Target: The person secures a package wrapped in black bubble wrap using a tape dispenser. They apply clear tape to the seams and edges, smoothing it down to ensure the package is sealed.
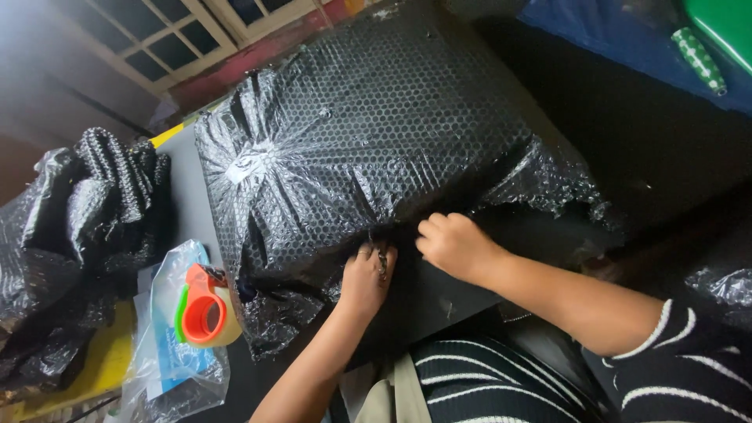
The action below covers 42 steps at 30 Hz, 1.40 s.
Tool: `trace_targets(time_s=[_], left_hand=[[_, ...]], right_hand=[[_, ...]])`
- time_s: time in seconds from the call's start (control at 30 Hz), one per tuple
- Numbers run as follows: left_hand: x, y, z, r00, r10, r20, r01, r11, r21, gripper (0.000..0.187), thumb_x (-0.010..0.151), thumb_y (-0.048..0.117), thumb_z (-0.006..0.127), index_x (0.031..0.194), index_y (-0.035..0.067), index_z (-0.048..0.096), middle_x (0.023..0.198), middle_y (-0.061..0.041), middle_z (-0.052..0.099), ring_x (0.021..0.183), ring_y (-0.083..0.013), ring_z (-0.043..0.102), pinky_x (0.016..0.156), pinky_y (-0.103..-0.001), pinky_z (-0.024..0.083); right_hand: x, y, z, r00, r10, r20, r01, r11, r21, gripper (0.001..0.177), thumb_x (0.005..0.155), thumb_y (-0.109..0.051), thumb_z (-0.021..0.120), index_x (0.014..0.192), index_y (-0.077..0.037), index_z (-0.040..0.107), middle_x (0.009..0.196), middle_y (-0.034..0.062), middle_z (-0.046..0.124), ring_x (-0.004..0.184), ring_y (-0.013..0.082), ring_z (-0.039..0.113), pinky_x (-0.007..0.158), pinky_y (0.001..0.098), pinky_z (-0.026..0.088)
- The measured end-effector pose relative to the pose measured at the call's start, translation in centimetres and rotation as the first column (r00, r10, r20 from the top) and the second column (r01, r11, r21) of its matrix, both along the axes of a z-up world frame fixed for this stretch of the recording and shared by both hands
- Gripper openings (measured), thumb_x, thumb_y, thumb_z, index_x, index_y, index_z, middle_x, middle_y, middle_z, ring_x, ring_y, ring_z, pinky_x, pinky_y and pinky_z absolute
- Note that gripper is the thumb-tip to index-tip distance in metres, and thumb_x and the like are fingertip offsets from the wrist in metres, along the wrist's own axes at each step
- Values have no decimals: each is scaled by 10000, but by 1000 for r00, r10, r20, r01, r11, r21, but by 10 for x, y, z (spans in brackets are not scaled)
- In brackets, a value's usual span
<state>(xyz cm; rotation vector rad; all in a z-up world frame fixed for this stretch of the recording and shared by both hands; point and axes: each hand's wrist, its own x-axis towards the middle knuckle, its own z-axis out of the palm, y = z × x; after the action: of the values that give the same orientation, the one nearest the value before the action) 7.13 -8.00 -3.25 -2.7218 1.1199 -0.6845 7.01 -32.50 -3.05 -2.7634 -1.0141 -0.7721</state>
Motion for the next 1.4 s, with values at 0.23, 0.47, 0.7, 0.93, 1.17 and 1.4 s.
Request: trace_targets(time_s=[0.23,0.47,0.7,0.93,1.17,1.4], left_hand=[[8,-3,5,996,56,67,-57,998,5,81,848,222,637,796,220,698,703,3,636,717,-236,671,473,-308,504],[1,6,14,1000,2,-20,-4,994,-105,470,836,542,717,1149,193,706,855,-28,668,843,-253,707,593,-363,583],[-3,-3,19,997,42,64,-42,999,-2,220,789,266,696,967,158,767,918,-47,622,690,-260,620,499,-373,529],[19,11,-33,927,55,370,12,985,-174,206,961,197,498,920,156,695,791,18,559,539,-178,535,462,-315,465],[8,13,28,891,-114,440,249,932,-262,120,988,201,635,993,202,755,913,-46,642,762,-255,621,626,-360,461],[21,9,39,862,-125,491,297,909,-291,149,1002,61,606,964,96,747,934,-59,683,872,-250,625,802,-385,503]], right_hand=[[10,-1,-8,983,107,147,-110,994,9,355,801,-466,711,864,-125,638,770,53,570,861,264,605,927,462,482],[28,2,-37,949,84,305,-103,994,47,170,878,-222,708,769,-110,641,697,62,569,799,258,607,899,440,510],[28,-1,-6,930,105,353,-148,984,97,221,975,-156,592,759,-134,633,627,19,534,651,202,595,843,400,547],[37,0,-21,933,-16,358,-55,981,188,194,983,-156,601,796,-177,651,626,-34,534,573,153,608,738,358,578],[31,5,11,922,-79,378,-32,960,278,276,937,-101,644,682,-185,579,563,-44,460,493,154,554,542,314,512],[36,10,1,888,-135,439,-3,954,298,222,966,-112,651,765,-205,642,679,-47,495,553,131,535,512,263,448]])
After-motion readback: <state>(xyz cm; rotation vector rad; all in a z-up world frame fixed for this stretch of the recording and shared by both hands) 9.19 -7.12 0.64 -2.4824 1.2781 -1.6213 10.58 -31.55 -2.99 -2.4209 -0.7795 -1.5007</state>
